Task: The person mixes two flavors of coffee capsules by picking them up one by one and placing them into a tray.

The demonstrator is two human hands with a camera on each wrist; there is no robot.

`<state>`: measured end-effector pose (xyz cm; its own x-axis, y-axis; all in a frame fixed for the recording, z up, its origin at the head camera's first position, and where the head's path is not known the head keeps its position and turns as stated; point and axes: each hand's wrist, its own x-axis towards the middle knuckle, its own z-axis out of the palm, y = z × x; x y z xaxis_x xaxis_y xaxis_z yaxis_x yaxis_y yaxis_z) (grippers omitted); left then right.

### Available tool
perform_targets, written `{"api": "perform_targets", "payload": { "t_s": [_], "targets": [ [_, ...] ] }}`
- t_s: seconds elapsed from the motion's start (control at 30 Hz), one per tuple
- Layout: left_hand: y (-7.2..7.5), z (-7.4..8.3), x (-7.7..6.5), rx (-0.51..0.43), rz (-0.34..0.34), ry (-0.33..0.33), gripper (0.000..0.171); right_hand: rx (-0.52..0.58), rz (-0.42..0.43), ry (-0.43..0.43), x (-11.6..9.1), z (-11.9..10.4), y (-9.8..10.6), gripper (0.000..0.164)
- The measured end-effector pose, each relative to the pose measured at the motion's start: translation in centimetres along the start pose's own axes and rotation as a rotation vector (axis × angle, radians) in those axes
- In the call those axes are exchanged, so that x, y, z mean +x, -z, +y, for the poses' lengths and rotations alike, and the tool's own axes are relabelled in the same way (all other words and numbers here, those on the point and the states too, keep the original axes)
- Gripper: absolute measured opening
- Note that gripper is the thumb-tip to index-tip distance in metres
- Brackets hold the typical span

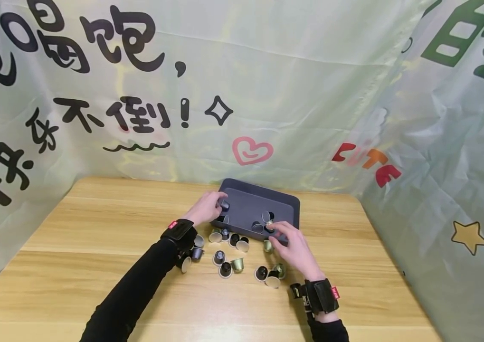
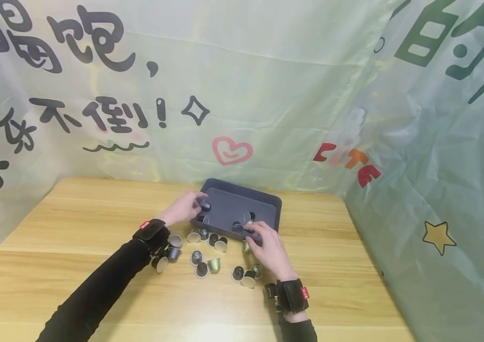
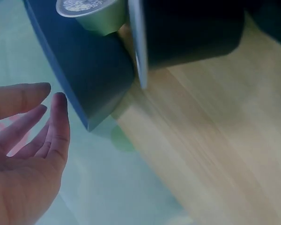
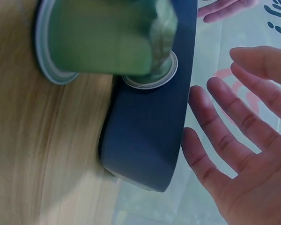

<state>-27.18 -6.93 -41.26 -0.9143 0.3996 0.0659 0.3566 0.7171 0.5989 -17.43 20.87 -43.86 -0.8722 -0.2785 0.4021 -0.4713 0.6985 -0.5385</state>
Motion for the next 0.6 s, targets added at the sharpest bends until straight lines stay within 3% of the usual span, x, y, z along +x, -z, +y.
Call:
{"api": "perform_targets", "payload": {
  "t_s": [0.2,0.43,0.6],
  "targets": [
    [1.1,-0.6,-2.0,-0.174,0.035,0.026,0.052,0.006,-0.012,-0.019,-0.1,-0.1,0.2,0.03],
    [2.1,-2.2,-5.2,-0.254,0.12,-0.019,0.053,0.029,-0.053,-0.042,-0.1,-0.3,0.8,0.027],
    [2.4,-3.5,-8.1,-0.297,0.105,-0.035,0.047,0.043,-0.122,-0.061,0.0,-0.4,1.2,0.017]
  ]
}}
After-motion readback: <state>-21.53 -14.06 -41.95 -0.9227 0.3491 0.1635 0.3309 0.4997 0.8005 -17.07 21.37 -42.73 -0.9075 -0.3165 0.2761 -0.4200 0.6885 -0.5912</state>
